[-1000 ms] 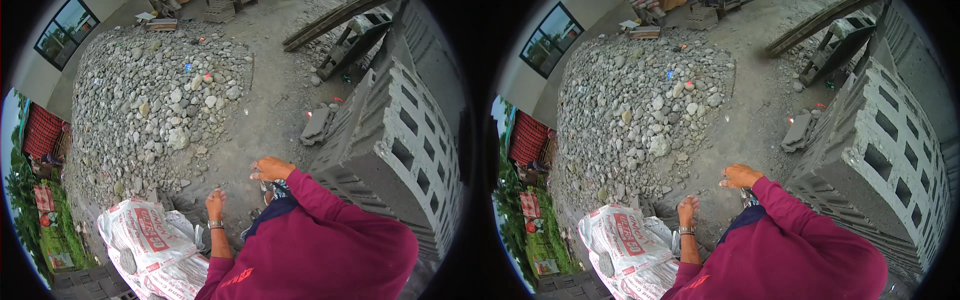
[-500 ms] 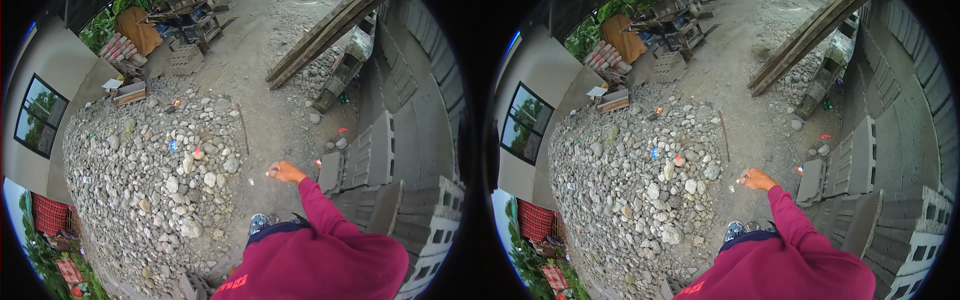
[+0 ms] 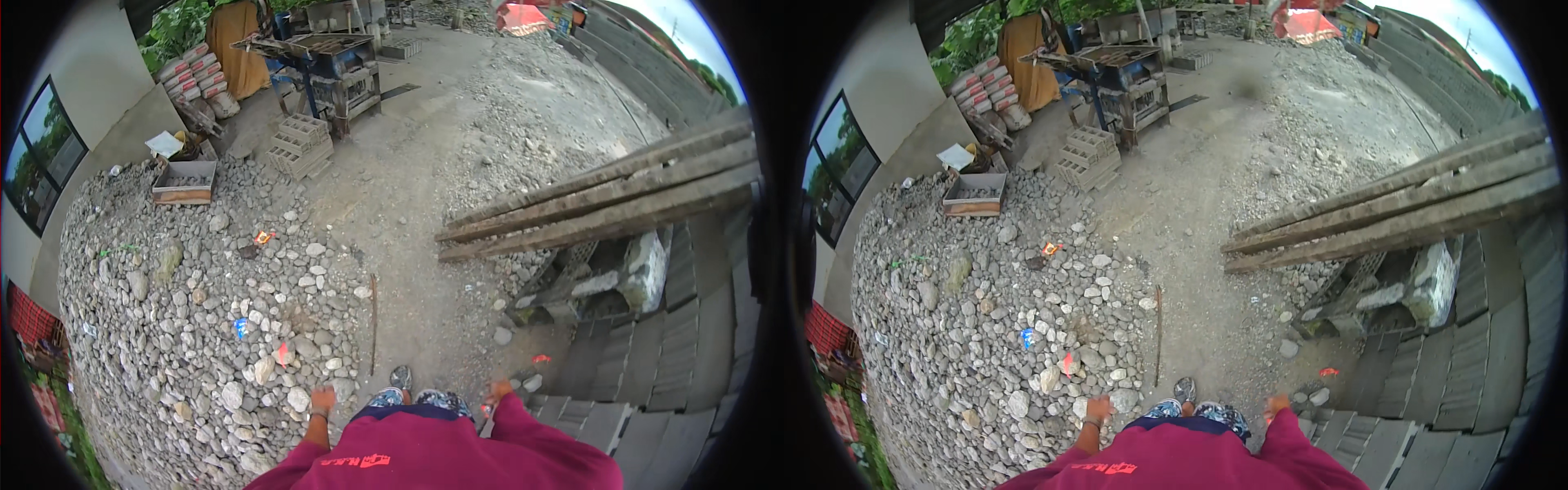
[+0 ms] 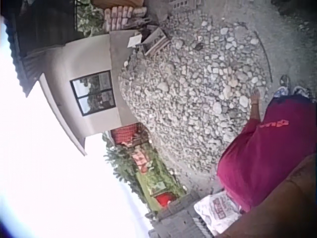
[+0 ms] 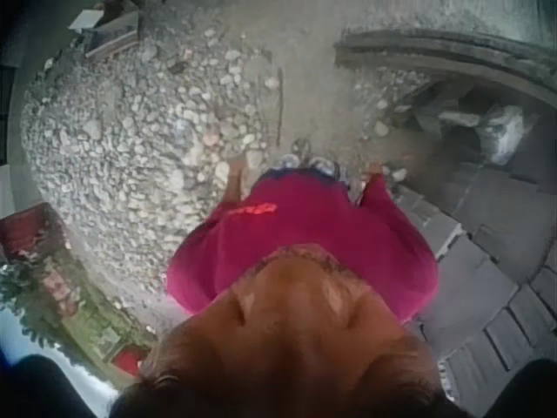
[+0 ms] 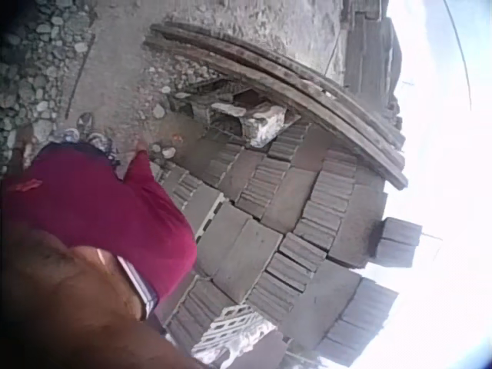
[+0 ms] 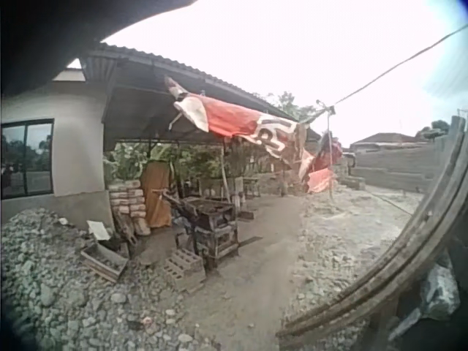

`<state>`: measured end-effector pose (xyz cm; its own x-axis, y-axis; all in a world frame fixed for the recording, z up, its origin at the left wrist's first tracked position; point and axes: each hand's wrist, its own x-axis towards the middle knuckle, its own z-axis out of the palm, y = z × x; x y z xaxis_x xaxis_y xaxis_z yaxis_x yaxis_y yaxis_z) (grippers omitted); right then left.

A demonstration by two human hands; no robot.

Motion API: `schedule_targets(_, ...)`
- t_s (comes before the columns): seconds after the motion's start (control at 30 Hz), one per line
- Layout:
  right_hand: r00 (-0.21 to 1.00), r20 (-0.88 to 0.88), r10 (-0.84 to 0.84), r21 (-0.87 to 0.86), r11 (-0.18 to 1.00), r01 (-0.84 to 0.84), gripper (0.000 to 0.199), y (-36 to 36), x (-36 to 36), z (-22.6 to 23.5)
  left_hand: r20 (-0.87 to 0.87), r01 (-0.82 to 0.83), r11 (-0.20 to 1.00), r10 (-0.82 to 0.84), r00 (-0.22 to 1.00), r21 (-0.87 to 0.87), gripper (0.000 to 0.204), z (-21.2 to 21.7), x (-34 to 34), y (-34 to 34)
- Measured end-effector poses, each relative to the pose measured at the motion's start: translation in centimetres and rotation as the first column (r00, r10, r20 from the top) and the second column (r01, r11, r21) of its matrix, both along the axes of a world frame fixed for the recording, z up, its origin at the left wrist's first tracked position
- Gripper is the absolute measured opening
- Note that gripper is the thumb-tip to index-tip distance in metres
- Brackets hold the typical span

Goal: The person picks up a concrete block from a pile, carries it across a gravel area, and places it onto a stack, repeating this action with several blocks.

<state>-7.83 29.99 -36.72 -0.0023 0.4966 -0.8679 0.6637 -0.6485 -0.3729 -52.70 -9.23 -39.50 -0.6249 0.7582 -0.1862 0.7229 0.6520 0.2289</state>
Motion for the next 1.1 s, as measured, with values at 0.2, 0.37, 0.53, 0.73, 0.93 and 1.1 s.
schedule_targets(0.2,0.99,-0.142,-0.021,-0.08,0.997,0.01,0.034,8.1,-2.5,3.2,0.592,-0.443,0.886,0.287,0.753,0.134,0.046,6.7,-13.6,33.3)
schedule_targets(0.37,0.988,-0.12,-0.095,-0.116,0.99,0.081,0.034,22.4,-11.9,2.6,0.55,-0.439,0.884,0.288,0.784,0.162,0.037,2.5,-20.7,53.1)
schedule_targets(0.53,0.985,-0.135,-0.107,-0.119,0.989,0.091,0.034,38.9,-17.8,4.0,0.47,-0.462,0.886,0.392,0.791,0.037,0.037,3.5,-24.6,65.3)
schedule_targets(0.73,0.971,-0.044,0.234,0.184,0.957,-0.222,0.041,74.2,-35.8,10.4,0.576,-0.771,0.636,0.621,0.532,0.026,0.036,7.1,-34.8,74.4)
schedule_targets(0.93,0.912,-0.191,0.364,0.532,0.819,-0.215,0.033,101.4,-60.0,14.3,0.295,-0.356,0.916,0.397,0.869,-0.186,0.023,1.2,-42.3,82.6)
schedule_targets(1.1,0.881,-0.167,0.443,0.455,0.827,-0.33,0.039,113.7,-70.7,13.7,0.342,-0.114,0.905,0.268,0.901,-0.41,0.022,1.0,-49.4,96.0)
